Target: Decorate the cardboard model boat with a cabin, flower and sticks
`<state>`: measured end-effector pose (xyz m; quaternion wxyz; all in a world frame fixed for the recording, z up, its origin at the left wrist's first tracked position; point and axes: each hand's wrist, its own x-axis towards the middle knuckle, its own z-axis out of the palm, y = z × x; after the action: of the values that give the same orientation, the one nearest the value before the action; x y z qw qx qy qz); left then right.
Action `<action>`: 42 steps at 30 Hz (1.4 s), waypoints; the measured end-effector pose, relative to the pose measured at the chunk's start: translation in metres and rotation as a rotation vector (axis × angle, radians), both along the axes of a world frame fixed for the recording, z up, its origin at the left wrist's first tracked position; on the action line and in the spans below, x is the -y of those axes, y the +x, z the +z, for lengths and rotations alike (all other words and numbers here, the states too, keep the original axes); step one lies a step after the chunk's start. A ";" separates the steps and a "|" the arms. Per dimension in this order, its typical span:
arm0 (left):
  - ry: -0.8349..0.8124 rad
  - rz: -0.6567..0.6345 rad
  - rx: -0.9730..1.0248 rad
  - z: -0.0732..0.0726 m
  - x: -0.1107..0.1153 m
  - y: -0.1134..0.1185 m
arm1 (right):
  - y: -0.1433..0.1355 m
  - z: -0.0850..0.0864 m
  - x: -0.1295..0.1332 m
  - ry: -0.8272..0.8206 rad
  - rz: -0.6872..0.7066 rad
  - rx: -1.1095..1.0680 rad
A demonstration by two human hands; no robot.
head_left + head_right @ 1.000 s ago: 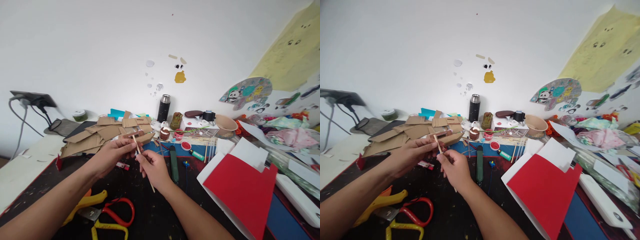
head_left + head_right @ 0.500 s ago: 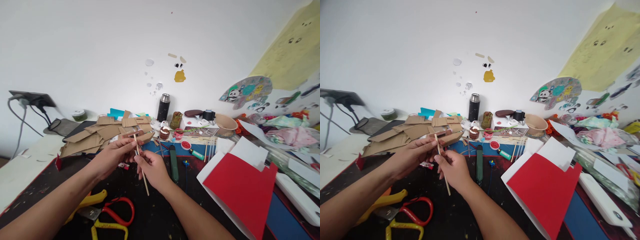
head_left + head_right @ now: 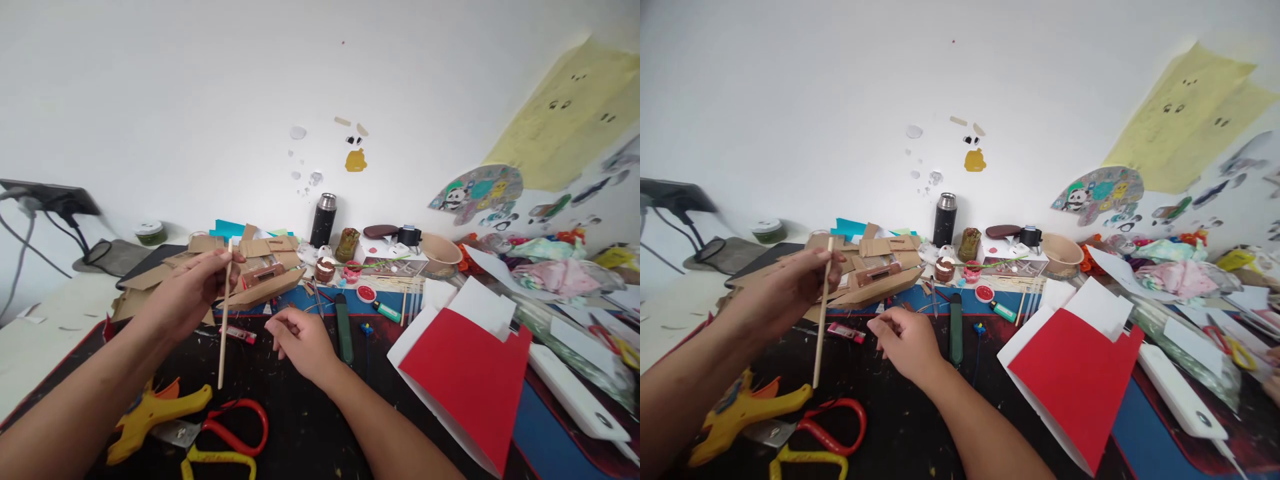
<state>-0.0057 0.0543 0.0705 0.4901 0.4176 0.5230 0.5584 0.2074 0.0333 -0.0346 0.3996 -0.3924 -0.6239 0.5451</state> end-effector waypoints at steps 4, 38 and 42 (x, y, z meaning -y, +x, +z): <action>0.071 0.031 0.068 -0.001 -0.007 -0.015 | -0.001 -0.002 -0.003 0.063 -0.087 0.043; 0.074 0.022 0.234 -0.002 -0.022 -0.042 | 0.028 0.036 -0.067 0.284 -0.127 1.034; 0.075 0.010 0.232 -0.006 -0.023 -0.041 | 0.029 0.028 -0.057 0.324 -0.132 1.123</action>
<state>-0.0465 0.0774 0.0640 0.5286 0.3657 0.4436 0.6246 0.2361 0.0907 -0.0071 0.0960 -0.5931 -0.7895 0.1255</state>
